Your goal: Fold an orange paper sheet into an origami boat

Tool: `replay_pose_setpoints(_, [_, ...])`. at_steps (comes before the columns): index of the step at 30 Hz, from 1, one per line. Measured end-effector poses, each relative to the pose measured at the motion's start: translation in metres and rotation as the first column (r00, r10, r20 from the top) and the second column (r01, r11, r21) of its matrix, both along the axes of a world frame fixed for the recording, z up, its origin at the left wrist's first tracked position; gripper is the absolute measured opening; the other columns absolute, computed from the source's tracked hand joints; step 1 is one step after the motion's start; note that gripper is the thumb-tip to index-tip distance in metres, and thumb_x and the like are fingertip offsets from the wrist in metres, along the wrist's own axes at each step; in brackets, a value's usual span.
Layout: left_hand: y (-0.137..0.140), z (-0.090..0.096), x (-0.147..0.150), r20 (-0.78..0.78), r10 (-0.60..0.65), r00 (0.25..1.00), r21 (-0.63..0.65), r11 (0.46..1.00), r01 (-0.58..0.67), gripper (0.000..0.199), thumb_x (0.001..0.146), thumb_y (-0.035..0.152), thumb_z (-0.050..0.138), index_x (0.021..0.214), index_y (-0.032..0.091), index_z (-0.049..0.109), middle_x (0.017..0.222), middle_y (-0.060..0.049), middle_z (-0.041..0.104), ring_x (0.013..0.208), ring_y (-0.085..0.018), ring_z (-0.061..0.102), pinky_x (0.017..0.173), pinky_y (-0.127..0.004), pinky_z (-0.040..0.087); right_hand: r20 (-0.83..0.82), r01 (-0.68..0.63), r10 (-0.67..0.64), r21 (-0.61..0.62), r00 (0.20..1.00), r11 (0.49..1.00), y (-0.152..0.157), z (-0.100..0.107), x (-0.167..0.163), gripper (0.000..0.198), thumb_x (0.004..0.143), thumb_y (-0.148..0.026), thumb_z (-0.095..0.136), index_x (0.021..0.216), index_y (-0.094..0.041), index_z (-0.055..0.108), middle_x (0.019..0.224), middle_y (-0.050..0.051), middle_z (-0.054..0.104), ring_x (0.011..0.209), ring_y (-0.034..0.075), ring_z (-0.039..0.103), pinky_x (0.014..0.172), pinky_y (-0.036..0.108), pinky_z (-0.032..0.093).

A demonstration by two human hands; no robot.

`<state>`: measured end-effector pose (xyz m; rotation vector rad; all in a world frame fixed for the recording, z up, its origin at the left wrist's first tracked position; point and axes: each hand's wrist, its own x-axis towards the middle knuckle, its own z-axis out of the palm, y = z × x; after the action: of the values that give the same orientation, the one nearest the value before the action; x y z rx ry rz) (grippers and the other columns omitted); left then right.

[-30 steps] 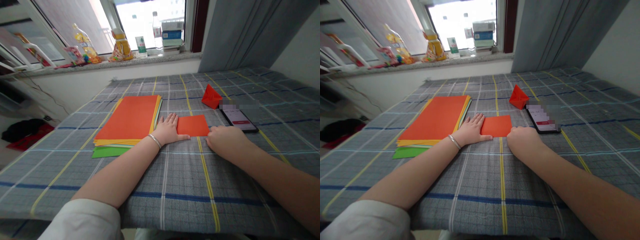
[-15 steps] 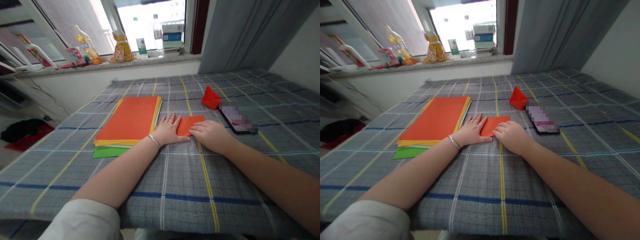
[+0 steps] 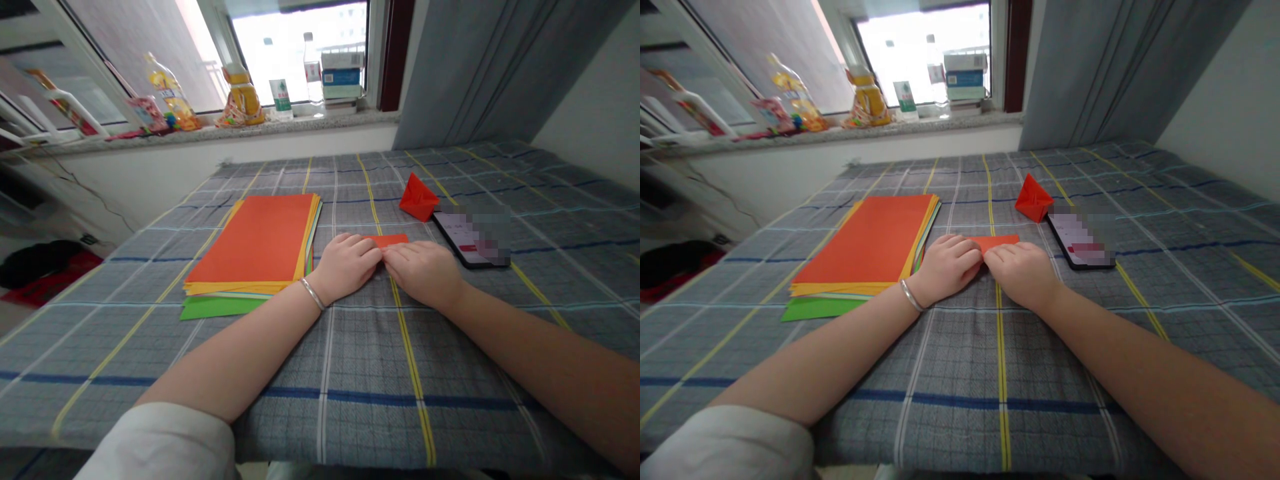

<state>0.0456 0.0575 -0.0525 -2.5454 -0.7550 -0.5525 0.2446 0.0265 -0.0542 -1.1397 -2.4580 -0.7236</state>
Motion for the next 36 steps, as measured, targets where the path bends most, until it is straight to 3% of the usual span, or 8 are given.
replay_pose_setpoints(5, [-0.001, 0.0, 0.001, 0.04, -0.002, 0.999, -0.031, 0.999, 0.003, 0.024, 0.098, 0.031, 0.044, 0.092, 0.019, 0.063, 0.094, -0.003, 0.069, 0.086, -0.017, 0.058, 0.08, -0.033, 0.041, -0.055, -0.016, 0.017, 0.02, 0.998, 1.0, 0.001, -0.002, -0.001, 0.025, 0.094, -0.022, 0.047, 0.085, -0.016, 0.07, 0.083, 0.005, 0.074, 0.069, 0.018, 0.061, 0.065, 0.032, 0.033])
replay_pose_setpoints(13, [-0.002, 0.001, 0.0, 0.042, -0.015, 0.999, 0.034, 0.999, 0.014, 0.024, 0.098, 0.031, 0.044, 0.089, 0.021, 0.064, 0.092, -0.002, 0.069, 0.084, -0.018, 0.056, 0.082, -0.036, 0.038, -0.131, -0.011, 0.015, 0.029, 0.991, 1.0, 0.0, 0.0, -0.003, 0.027, 0.093, -0.024, 0.048, 0.074, -0.018, 0.067, 0.07, 0.003, 0.071, 0.067, 0.017, 0.061, 0.065, 0.031, 0.033])
replay_pose_setpoints(19, [-0.004, 0.001, 0.003, 0.062, 0.029, 0.998, 0.048, 0.998, -0.032, 0.024, 0.097, 0.028, 0.042, 0.086, 0.02, 0.062, 0.088, -0.002, 0.069, 0.082, -0.018, 0.056, 0.084, -0.037, 0.037, -0.147, -0.02, 0.022, 0.017, 0.989, 1.0, 0.002, -0.002, -0.003, 0.029, 0.094, -0.025, 0.047, 0.076, -0.018, 0.068, 0.073, 0.003, 0.072, 0.067, 0.017, 0.06, 0.064, 0.032, 0.033])
replay_pose_setpoints(28, [-0.006, 0.0, 0.006, 0.083, 0.022, 0.996, 0.078, 0.997, -0.029, 0.023, 0.095, 0.029, 0.045, 0.082, 0.019, 0.061, 0.082, -0.001, 0.067, 0.079, -0.018, 0.055, 0.082, -0.037, 0.037, -0.17, 0.018, -0.017, 0.002, 0.985, 1.0, 0.002, -0.001, -0.008, 0.024, 0.086, -0.018, 0.046, 0.066, -0.02, 0.059, 0.064, 0.002, 0.066, 0.061, 0.016, 0.056, 0.061, 0.031, 0.03])
replay_pose_setpoints(36, [-0.003, 0.003, -0.001, 0.086, 0.102, 0.991, 0.061, 0.992, -0.107, 0.016, 0.091, 0.025, 0.049, 0.083, 0.02, 0.061, 0.083, -0.004, 0.067, 0.082, -0.019, 0.056, 0.086, -0.038, 0.038, -0.175, 0.119, -0.126, -0.046, 0.977, 0.992, 0.004, 0.002, 0.003, 0.022, 0.084, -0.021, 0.047, 0.073, -0.019, 0.066, 0.072, 0.005, 0.071, 0.065, 0.018, 0.061, 0.061, 0.032, 0.031])
